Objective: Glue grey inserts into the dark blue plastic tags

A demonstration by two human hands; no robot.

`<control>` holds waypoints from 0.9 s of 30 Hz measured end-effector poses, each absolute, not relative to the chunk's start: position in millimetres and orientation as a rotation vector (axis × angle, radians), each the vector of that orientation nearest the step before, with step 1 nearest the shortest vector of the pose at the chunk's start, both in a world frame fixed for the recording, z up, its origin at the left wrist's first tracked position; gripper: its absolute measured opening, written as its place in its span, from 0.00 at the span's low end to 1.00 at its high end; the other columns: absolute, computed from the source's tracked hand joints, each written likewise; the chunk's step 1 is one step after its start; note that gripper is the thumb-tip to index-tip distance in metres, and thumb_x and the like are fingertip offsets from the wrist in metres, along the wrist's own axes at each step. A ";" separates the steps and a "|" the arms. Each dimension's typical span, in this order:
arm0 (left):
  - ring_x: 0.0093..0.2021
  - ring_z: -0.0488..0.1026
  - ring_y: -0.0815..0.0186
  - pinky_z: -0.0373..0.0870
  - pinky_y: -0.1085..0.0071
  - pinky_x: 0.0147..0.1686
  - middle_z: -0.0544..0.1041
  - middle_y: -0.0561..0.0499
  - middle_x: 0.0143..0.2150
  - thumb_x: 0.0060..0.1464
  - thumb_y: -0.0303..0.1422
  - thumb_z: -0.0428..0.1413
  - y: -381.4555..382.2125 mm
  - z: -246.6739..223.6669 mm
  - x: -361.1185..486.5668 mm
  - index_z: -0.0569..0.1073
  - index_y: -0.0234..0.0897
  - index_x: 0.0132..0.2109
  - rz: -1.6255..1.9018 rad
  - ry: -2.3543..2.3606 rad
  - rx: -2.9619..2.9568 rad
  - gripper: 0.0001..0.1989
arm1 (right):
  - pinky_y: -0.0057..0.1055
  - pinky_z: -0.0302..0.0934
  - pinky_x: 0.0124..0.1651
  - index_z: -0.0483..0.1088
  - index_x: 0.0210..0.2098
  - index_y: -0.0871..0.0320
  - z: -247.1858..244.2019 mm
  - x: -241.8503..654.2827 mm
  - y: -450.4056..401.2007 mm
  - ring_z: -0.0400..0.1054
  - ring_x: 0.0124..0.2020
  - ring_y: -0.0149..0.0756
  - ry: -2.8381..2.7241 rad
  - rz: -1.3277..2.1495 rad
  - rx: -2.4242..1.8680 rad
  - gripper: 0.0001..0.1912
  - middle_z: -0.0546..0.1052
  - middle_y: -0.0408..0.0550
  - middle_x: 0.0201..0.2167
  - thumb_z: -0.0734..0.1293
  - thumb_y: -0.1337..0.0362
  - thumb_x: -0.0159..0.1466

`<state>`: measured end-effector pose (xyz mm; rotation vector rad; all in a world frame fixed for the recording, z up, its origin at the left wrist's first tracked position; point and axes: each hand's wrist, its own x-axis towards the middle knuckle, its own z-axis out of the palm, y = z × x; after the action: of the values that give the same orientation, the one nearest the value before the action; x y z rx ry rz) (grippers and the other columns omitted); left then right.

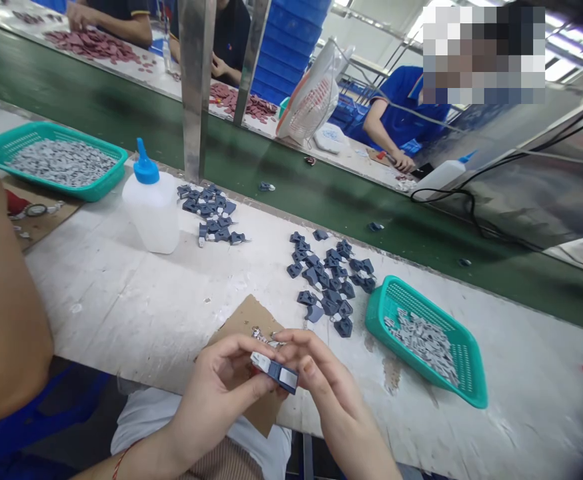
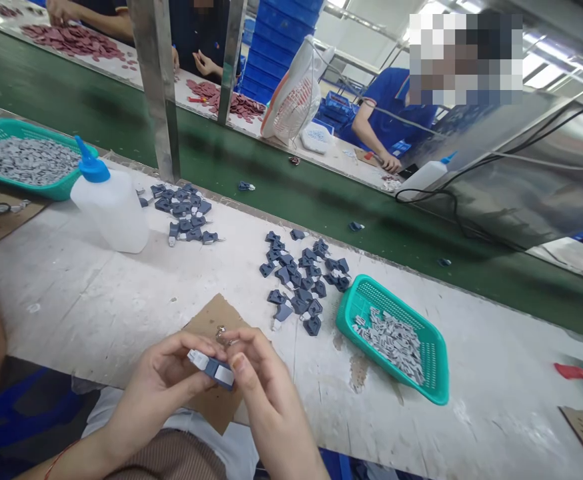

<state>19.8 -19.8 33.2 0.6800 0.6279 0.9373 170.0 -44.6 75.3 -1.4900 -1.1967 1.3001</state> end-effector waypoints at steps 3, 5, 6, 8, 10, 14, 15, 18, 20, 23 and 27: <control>0.26 0.77 0.69 0.76 0.70 0.31 0.80 0.53 0.33 0.53 0.25 0.62 -19.3 34.1 22.9 0.75 0.38 0.37 0.925 0.622 0.646 0.05 | 0.27 0.64 0.30 0.68 0.46 0.53 66.0 161.3 -45.4 0.66 0.26 0.30 -1.081 1.470 -1.415 0.18 0.71 0.42 0.29 0.61 0.47 0.66; 0.24 0.76 0.69 0.76 0.70 0.29 0.79 0.54 0.31 0.53 0.25 0.62 -19.0 34.4 24.6 0.75 0.38 0.37 0.934 0.623 0.643 0.05 | 0.25 0.60 0.28 0.67 0.46 0.54 60.7 158.2 -46.2 0.62 0.23 0.28 -0.999 1.521 -1.385 0.18 0.68 0.39 0.25 0.62 0.48 0.66; 0.24 0.77 0.69 0.76 0.70 0.29 0.79 0.55 0.30 0.53 0.25 0.62 -18.7 34.8 25.4 0.74 0.38 0.37 0.942 0.624 0.640 0.05 | 0.25 0.59 0.27 0.67 0.47 0.54 58.7 157.6 -46.5 0.61 0.22 0.27 -0.965 1.520 -1.377 0.18 0.67 0.39 0.25 0.63 0.48 0.66; 0.24 0.77 0.68 0.77 0.70 0.29 0.80 0.55 0.30 0.52 0.25 0.62 -17.9 35.5 26.5 0.74 0.38 0.36 0.949 0.627 0.634 0.05 | 0.24 0.57 0.27 0.67 0.48 0.55 56.3 158.1 -46.5 0.60 0.22 0.26 -0.924 1.512 -1.369 0.19 0.68 0.39 0.26 0.64 0.48 0.65; 0.24 0.77 0.67 0.77 0.70 0.29 0.79 0.55 0.27 0.52 0.25 0.62 -16.8 36.1 27.6 0.74 0.37 0.37 0.937 0.620 0.624 0.05 | 0.25 0.57 0.26 0.68 0.49 0.55 55.4 159.8 -45.8 0.60 0.22 0.26 -0.904 1.525 -1.372 0.22 0.71 0.43 0.31 0.64 0.46 0.64; 0.21 0.77 0.65 0.78 0.69 0.26 0.78 0.55 0.20 0.53 0.28 0.62 -14.8 35.1 31.8 0.74 0.37 0.38 0.906 0.600 0.636 0.05 | 0.25 0.54 0.21 0.70 0.48 0.54 54.5 162.3 -42.9 0.57 0.18 0.25 -0.870 1.557 -1.357 0.25 0.71 0.44 0.30 0.62 0.42 0.64; 0.20 0.77 0.66 0.77 0.69 0.26 0.78 0.55 0.20 0.52 0.29 0.63 -14.4 34.7 33.4 0.74 0.37 0.37 0.904 0.608 0.651 0.06 | 0.24 0.53 0.21 0.70 0.48 0.54 54.0 162.4 -41.6 0.56 0.17 0.24 -0.868 1.562 -1.343 0.25 0.69 0.41 0.26 0.63 0.42 0.63; 0.20 0.77 0.66 0.76 0.72 0.25 0.78 0.55 0.19 0.52 0.31 0.64 -11.3 34.5 37.6 0.74 0.37 0.37 0.917 0.637 0.688 0.07 | 0.24 0.54 0.22 0.70 0.50 0.53 53.2 164.0 -33.6 0.56 0.18 0.26 -0.895 1.565 -1.318 0.25 0.64 0.37 0.19 0.65 0.43 0.63; 0.20 0.76 0.67 0.75 0.73 0.24 0.79 0.54 0.22 0.52 0.31 0.63 -3.9 36.5 38.9 0.74 0.37 0.38 0.932 0.646 0.734 0.07 | 0.27 0.58 0.24 0.70 0.52 0.53 55.9 168.7 -24.1 0.61 0.20 0.30 -0.976 1.520 -1.360 0.26 0.68 0.40 0.21 0.62 0.42 0.64; 0.30 0.79 0.66 0.77 0.72 0.34 0.82 0.50 0.34 0.50 0.29 0.64 24.1 42.2 38.8 0.75 0.36 0.37 1.020 0.761 0.918 0.07 | 0.34 0.65 0.34 0.68 0.54 0.51 70.0 185.1 -9.9 0.70 0.32 0.39 -1.149 1.238 -1.458 0.26 0.77 0.48 0.32 0.57 0.42 0.66; 0.46 0.78 0.62 0.74 0.68 0.48 0.81 0.48 0.43 0.53 0.30 0.60 98.9 44.8 47.7 0.73 0.36 0.42 1.178 1.069 1.190 0.08 | 0.45 0.66 0.45 0.67 0.50 0.44 98.5 221.5 -13.5 0.72 0.44 0.48 -1.319 0.873 -1.355 0.22 0.79 0.48 0.40 0.49 0.45 0.70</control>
<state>47.7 98.9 44.8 1.1899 1.0692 1.1784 221.5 -13.5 98.5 -1.3545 -1.3195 0.8729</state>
